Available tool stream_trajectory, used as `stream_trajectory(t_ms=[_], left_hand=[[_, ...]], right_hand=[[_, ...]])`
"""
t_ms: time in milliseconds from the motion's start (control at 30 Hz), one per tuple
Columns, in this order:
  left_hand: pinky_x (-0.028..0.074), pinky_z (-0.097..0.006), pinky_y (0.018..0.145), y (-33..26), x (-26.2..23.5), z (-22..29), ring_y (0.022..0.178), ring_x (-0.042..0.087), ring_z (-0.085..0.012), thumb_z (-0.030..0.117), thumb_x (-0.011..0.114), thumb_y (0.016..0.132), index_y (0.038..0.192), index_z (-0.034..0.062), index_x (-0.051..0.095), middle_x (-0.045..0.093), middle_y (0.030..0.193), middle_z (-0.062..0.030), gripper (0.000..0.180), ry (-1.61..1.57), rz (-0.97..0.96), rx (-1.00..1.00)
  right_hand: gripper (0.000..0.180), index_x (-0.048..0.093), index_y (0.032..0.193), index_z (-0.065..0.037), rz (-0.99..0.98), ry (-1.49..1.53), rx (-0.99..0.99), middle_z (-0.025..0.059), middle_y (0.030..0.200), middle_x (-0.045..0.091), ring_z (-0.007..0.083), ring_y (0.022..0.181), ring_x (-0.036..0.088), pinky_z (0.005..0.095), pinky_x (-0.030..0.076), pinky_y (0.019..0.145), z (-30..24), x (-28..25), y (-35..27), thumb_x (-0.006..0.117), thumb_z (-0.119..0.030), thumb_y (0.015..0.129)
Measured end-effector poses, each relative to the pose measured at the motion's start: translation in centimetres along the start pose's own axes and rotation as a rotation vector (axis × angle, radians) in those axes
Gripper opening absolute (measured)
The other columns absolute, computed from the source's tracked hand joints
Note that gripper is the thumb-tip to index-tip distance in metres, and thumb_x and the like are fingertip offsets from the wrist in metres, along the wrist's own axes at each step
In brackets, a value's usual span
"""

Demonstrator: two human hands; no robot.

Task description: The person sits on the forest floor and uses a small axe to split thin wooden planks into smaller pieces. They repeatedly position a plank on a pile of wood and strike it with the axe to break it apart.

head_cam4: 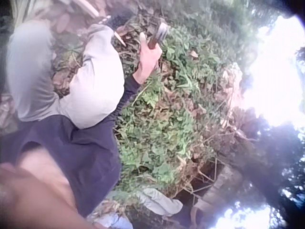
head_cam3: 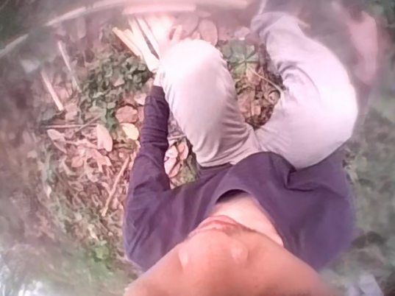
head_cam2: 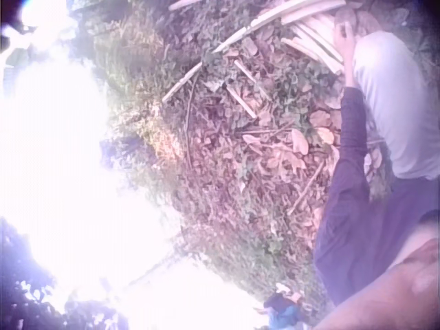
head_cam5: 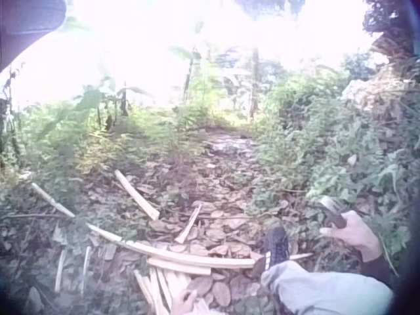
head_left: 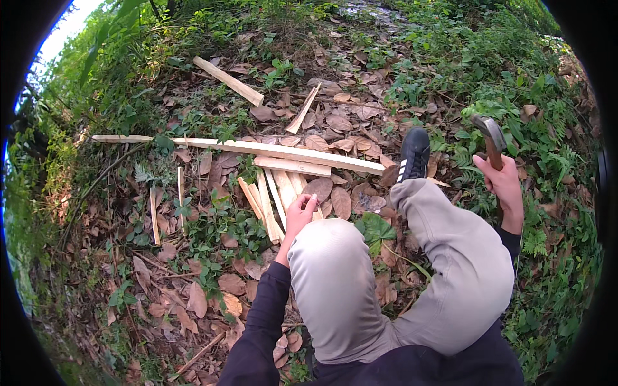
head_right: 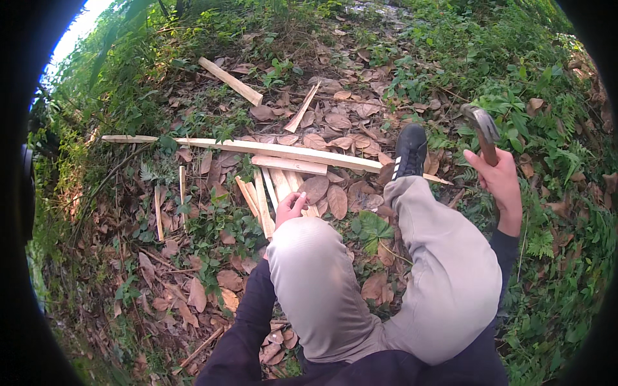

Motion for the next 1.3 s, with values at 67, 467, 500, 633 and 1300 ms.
stream_trajectory(t_ms=[67, 467, 500, 633, 1300], left_hand=[[0.052, -0.026, 0.068, 0.5, -2.3, 0.5, 0.074, 0.063, -0.0084, 0.028, 0.065, 0.103, 0.095, 0.0009, 0.071, 0.071, 0.084, -0.0031, 0.028, -0.007, 0.027, 0.059], [0.052, -0.029, 0.068, -3.7, -4.5, -1.6, 0.072, 0.065, -0.0106, 0.028, 0.063, 0.103, 0.095, -0.0001, 0.072, 0.072, 0.08, -0.0054, 0.03, -0.114, 0.089, 0.073], [0.053, -0.029, 0.069, -4.2, -4.9, -1.9, 0.072, 0.065, -0.012, 0.027, 0.063, 0.102, 0.095, -0.0007, 0.071, 0.072, 0.081, -0.0057, 0.03, -0.079, 0.119, 0.082], [0.052, -0.029, 0.069, -6.1, -7.0, -4.5, 0.073, 0.065, -0.0122, 0.027, 0.063, 0.102, 0.098, -0.001, 0.071, 0.072, 0.084, -0.0056, 0.029, -0.141, 0.191, 0.067], [0.051, -0.025, 0.068, -3.8, -13.2, -4.2, 0.09, 0.071, -0.011, 0.022, 0.062, 0.104, 0.119, 0.0039, 0.064, 0.077, 0.102, -0.0063, 0.024, 0.004, 0.266, -0.029]], right_hand=[[0.042, 0.05, 0.067, -0.013, 0.045, 0.005, 0.039, -0.0053, 0.054, 0.05, 0.004, 0.039, 0.045, 0.0212, 0.032, 0.037, -1.5, -1.0, -3.5, 0.077, -0.03, 0.095], [0.032, 0.058, 0.077, 0.003, -0.007, -0.289, -0.173, 0.0077, 0.067, 0.058, 0.0136, 0.061, 0.049, 0.0331, 0.043, 0.059, 1.4, 8.3, -17.1, 0.087, -0.012, 0.075], [0.028, 0.06, 0.078, 0.003, -0.037, -0.254, -0.166, 0.008, 0.067, 0.058, 0.0145, 0.06, 0.049, 0.0334, 0.043, 0.059, 1.9, 9.1, -16.4, 0.084, -0.01, 0.076], [0.029, 0.052, 0.072, 0.0, -0.188, -0.217, -0.227, -0.0007, 0.06, 0.043, 0.0087, 0.057, 0.038, 0.0324, 0.033, 0.052, 2.9, 11.4, -14.8, 0.08, -0.005, 0.079], [0.039, 0.042, 0.076, -0.015, -0.291, 0.341, -0.346, -0.0058, 0.059, 0.041, 0.0037, 0.048, 0.045, 0.0199, 0.037, 0.044, -14.8, -1.2, 5.9, 0.054, -0.031, 0.109]])
Point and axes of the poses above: each hand's wrist, its own y-axis towards the middle knuckle, its own x-axis out of the palm, z = x × y, the point moved 6 cm from there along y, towards the middle knuckle
